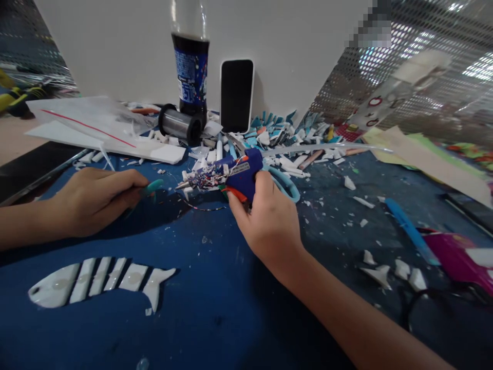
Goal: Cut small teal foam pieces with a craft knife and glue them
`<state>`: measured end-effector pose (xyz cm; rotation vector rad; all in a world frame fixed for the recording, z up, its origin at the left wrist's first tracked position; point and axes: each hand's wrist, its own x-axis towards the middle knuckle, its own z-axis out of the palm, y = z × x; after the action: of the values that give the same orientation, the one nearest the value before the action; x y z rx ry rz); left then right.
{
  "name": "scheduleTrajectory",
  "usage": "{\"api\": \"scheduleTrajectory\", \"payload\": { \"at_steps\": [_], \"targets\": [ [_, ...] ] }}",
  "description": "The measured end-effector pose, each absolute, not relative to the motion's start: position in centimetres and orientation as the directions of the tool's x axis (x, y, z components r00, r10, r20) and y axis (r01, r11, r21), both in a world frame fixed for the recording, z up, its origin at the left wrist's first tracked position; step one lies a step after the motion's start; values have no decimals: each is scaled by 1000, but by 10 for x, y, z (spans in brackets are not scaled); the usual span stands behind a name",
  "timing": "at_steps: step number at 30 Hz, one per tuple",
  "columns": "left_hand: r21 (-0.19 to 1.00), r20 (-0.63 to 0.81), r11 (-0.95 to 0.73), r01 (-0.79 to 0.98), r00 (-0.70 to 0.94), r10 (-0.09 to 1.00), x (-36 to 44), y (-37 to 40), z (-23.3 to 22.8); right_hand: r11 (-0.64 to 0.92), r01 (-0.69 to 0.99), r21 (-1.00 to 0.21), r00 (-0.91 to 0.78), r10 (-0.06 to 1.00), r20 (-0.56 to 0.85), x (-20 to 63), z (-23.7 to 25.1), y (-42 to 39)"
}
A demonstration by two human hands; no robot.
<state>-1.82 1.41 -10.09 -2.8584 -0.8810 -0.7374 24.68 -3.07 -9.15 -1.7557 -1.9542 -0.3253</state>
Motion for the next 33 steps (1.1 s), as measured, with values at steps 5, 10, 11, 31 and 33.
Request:
{"api": "scheduleTrajectory", "payload": {
  "at_steps": [5, 10, 11, 31, 33],
  "targets": [
    [76, 473, -839, 538, 722, 505, -16, 13, -98, 172, 978, -116, -85, 844, 529, 248, -95, -30],
    [60, 457, -843, 535, 736, 499, -16, 13, -97, 183, 977, -108, -97, 837, 539, 247, -94, -31],
    [48, 453, -842, 538, 739, 498, -16, 13, -97, 185, 976, -113, -98, 840, 534, 247, -94, -32],
    [-57, 467, -850, 523, 767, 441, -19, 12, -98, 171, 975, -141, -74, 852, 519, 245, -92, -31],
    [-51, 461, -853, 519, 770, 441, -19, 12, -98, 169, 976, -138, -75, 853, 517, 245, -91, -31]
  ]
}}
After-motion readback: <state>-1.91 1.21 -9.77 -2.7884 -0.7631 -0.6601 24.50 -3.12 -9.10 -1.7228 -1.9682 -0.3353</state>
